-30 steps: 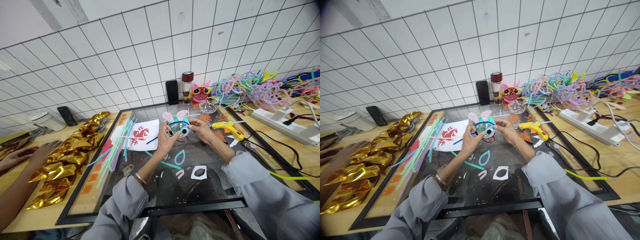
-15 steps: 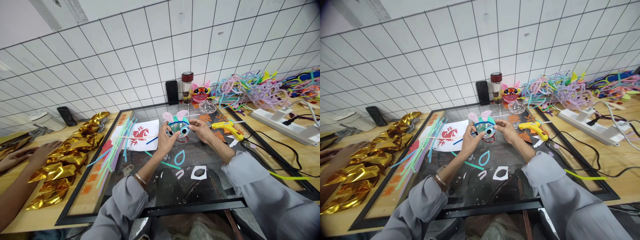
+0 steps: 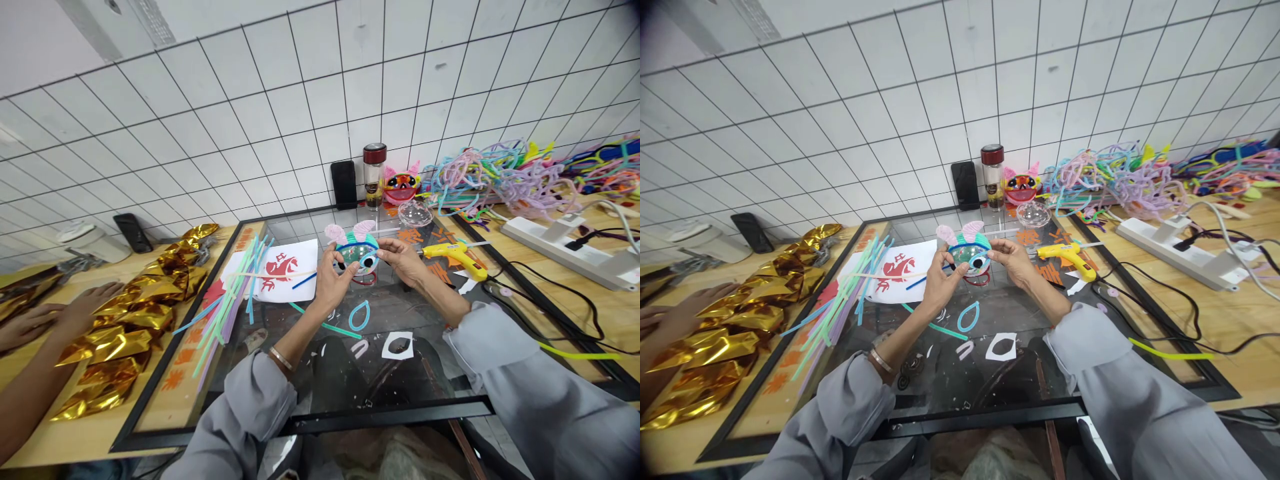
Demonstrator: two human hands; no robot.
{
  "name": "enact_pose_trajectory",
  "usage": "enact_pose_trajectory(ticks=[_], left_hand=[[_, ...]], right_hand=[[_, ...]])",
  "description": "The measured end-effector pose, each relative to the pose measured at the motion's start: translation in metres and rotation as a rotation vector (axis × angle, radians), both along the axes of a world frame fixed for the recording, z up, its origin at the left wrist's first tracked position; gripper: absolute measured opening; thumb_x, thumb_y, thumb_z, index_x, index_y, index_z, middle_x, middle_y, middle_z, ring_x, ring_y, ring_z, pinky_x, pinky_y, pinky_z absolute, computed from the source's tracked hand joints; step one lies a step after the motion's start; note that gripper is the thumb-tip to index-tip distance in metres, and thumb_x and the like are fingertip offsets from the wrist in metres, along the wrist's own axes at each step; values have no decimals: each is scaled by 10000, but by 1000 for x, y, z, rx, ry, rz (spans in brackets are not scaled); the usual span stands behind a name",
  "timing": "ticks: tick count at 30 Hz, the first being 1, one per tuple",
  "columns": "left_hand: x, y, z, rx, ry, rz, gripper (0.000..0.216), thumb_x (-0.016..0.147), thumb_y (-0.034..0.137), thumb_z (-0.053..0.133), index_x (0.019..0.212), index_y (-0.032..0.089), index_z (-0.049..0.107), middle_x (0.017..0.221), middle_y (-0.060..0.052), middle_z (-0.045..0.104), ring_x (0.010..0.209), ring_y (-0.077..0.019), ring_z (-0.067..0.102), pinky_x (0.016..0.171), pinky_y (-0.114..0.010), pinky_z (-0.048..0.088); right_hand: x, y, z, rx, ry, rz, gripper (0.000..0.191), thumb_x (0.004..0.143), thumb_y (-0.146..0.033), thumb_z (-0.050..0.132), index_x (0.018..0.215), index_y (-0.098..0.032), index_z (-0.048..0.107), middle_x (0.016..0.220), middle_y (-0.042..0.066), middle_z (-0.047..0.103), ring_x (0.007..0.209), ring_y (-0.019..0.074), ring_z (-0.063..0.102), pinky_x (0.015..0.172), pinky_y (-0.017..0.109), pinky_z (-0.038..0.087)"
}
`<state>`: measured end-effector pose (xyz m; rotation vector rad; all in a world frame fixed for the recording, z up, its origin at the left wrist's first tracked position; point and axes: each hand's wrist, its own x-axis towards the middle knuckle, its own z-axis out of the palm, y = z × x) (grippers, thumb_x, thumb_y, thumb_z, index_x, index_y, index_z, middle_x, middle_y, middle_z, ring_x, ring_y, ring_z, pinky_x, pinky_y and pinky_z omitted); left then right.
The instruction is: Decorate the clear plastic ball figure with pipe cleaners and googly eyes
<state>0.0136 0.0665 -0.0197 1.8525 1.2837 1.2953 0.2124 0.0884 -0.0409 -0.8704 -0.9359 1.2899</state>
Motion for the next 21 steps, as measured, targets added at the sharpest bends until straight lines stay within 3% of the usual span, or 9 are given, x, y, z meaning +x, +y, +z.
enact_pose_trajectory(ticks=[6, 21], left_hand=[[-1, 0, -1, 23, -11, -8, 234, 856, 385, 607, 806, 235, 435, 1432, -115, 533, 1406, -247, 439, 1124, -427, 352], [4, 1, -3, 17, 0, 93, 318, 743, 319, 733, 782, 237, 429, 1338, -108, 602, 1301, -263, 537, 1075, -446, 399]], right_hand=[[0, 1, -1, 5, -10, -3, 430, 445, -361, 950, 803, -247, 741, 818, 5, 753, 833, 186, 666, 893, 374, 493], [-1, 1, -2, 15, -28, -5, 435, 466, -388, 939, 823, -241, 739, 836, 13, 763, 852, 197, 681, 884, 376, 505]])
